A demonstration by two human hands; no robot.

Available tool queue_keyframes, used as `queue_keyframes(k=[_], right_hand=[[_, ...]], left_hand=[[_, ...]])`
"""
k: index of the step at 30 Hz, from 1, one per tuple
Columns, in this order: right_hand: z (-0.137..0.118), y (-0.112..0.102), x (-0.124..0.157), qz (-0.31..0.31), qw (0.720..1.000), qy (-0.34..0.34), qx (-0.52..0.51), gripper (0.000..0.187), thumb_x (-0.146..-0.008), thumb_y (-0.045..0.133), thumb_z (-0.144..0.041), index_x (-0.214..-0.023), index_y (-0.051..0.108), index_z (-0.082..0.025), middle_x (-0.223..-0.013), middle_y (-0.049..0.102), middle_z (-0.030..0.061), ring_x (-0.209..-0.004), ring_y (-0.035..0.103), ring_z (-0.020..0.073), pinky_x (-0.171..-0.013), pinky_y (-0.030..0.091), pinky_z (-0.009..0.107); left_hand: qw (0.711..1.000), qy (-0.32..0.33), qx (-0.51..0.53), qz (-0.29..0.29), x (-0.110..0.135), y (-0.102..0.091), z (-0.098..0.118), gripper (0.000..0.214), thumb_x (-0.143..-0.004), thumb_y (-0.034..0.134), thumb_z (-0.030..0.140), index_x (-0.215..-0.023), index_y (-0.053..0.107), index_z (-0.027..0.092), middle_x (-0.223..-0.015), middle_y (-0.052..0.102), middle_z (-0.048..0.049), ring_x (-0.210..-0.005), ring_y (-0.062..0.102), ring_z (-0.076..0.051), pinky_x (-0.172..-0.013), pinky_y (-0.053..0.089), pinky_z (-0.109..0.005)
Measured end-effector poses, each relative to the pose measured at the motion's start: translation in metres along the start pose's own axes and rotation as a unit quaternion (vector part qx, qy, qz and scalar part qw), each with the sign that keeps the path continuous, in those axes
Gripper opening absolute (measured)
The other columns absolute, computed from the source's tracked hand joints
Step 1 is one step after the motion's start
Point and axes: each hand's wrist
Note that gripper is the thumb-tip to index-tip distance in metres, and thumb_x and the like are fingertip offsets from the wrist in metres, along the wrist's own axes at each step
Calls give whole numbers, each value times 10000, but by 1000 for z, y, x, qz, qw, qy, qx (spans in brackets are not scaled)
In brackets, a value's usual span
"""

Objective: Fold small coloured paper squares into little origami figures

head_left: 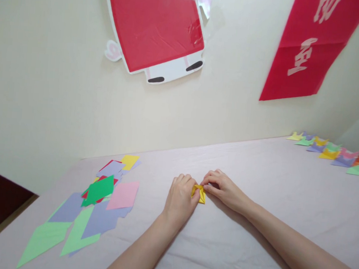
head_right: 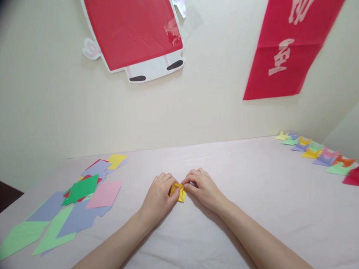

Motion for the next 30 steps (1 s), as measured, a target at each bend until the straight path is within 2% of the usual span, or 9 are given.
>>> queue_keyframes(k=[11, 21, 30], right_hand=[[8, 2, -1, -14, 1000, -5, -7, 193, -907, 591, -285, -840, 769, -247, -876, 682, 41, -857, 524, 212, -839, 409, 379], [0, -1, -2, -31, 999, 2, 7, 199, -904, 579, -257, -823, 760, -240, -889, 676, 44, -869, 525, 213, -833, 408, 367], [-3, 7, -16, -27, 997, 49, 49, 73, -772, 682, -210, -700, 692, -206, -757, 636, 19, -801, 526, 200, -749, 399, 321]], left_hand=[[999, -33, 35, 7, 4, 2, -1, 111, -829, 626, 140, -765, 564, 206, -797, 634, -7, -820, 558, -206, -746, 421, -326], [998, -49, 45, -4, 2, 3, -2, 114, -843, 592, 126, -755, 586, 199, -801, 639, -26, -824, 552, -215, -765, 413, -336], [992, -62, 97, -45, -1, -7, -8, 147, -872, 534, 128, -770, 611, 200, -759, 638, -13, -775, 565, -194, -717, 416, -300]])
Point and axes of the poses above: each hand's wrist, its own x-axis away from the middle knuckle, its own y-axis out of the palm, z = x × y
